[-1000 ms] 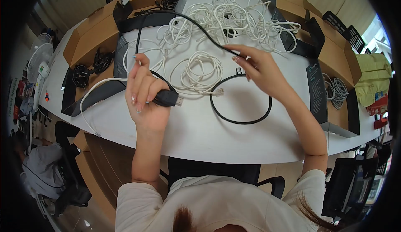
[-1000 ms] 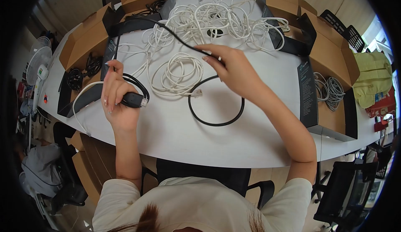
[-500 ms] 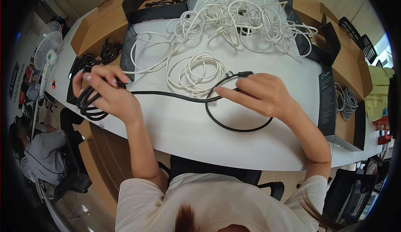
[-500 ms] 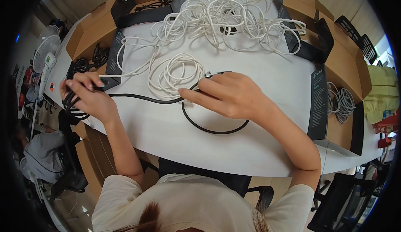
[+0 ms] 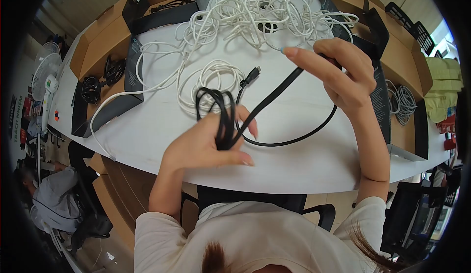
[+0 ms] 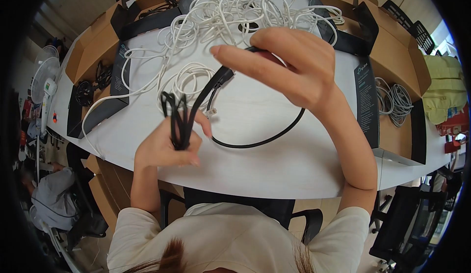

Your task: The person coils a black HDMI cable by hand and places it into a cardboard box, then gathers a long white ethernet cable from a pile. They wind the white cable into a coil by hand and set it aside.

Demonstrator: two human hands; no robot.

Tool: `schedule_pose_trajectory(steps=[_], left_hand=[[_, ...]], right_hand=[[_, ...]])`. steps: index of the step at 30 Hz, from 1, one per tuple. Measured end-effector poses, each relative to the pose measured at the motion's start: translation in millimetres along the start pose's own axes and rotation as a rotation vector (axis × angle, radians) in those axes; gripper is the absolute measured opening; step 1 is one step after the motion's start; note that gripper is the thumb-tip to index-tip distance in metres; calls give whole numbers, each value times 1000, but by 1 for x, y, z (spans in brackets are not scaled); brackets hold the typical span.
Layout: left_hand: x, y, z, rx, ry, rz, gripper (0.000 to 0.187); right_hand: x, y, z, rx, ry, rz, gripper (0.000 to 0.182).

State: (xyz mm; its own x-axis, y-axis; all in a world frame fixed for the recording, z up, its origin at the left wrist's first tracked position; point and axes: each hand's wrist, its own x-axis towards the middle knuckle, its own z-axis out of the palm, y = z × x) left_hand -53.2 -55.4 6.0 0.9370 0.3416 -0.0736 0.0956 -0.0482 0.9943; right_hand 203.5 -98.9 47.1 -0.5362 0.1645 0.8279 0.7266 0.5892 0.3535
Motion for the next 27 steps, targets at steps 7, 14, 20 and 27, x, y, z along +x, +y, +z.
schedule_pose_trajectory(steps=[7, 14, 20, 27], left_hand=[[-5, -14, 21, -846, -345, 236, 24], [-5, -2, 4, -1157, -502, 904, 19], [-17, 5, -15, -1414, -135, 1166, 21], [-31, 0, -24, -940, 743, 1293, 36]], right_hand=[[-20, 9, 12, 30, -152, 137, 29], [-39, 30, 15, 27, -313, 605, 13], [-44, 35, 13, 292, -468, 998, 20], [-39, -15, 25, 125, -710, 389, 10]])
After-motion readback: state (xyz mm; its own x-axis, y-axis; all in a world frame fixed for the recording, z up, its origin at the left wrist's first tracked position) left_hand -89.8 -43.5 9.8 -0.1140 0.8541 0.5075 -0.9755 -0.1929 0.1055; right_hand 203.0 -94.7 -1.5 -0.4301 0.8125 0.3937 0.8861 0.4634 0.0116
